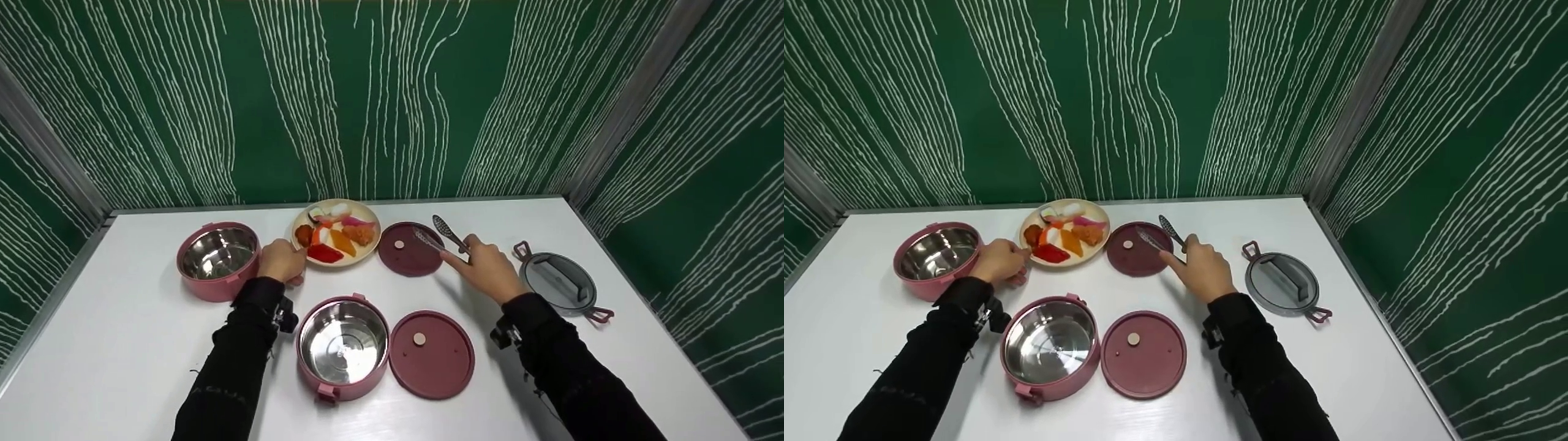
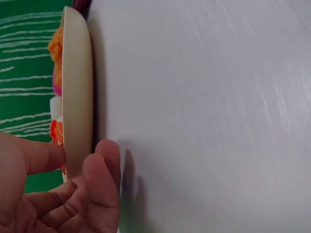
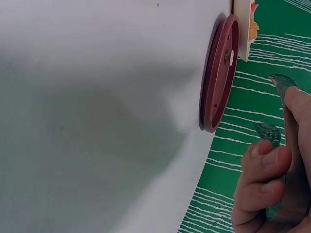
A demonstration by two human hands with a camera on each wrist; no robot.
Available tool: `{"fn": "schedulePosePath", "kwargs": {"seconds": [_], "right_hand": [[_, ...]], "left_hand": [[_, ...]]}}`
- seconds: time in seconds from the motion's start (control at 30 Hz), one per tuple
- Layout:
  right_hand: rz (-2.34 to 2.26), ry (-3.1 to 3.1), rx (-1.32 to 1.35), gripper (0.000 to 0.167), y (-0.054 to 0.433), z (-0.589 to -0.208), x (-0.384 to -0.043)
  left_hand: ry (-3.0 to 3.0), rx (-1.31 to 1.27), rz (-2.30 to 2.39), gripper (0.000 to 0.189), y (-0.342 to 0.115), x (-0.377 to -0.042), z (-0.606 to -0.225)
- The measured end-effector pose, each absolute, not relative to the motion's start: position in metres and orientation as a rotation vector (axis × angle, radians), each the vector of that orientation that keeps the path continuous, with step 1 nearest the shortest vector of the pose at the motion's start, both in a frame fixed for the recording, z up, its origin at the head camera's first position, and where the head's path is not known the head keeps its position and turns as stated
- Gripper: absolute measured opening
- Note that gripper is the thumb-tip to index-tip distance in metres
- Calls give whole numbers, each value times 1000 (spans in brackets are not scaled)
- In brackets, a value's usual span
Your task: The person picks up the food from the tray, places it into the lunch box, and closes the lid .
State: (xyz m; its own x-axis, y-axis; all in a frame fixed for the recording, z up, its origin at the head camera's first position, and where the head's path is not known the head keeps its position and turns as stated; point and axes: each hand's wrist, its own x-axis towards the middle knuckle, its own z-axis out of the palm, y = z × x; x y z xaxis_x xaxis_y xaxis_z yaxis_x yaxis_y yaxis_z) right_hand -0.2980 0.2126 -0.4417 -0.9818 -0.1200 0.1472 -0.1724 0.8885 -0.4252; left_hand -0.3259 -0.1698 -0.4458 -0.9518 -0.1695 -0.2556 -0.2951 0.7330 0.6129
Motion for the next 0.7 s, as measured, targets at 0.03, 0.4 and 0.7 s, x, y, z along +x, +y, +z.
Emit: {"fn": "schedulePosePath", "kwargs": {"seconds": [0.03, 0.4, 0.7], "right_hand": [[673, -2939, 234, 61, 213, -442, -298], [647, -2952, 231, 61, 211, -445, -298], [646, -2953, 224, 59, 209, -444, -298]], "left_hand": [[2752, -375, 1022, 28, -170, -326, -446], [2787, -332, 1034, 26, -170, -325, -451], [2847, -246, 939, 29, -170, -316, -452]]}}
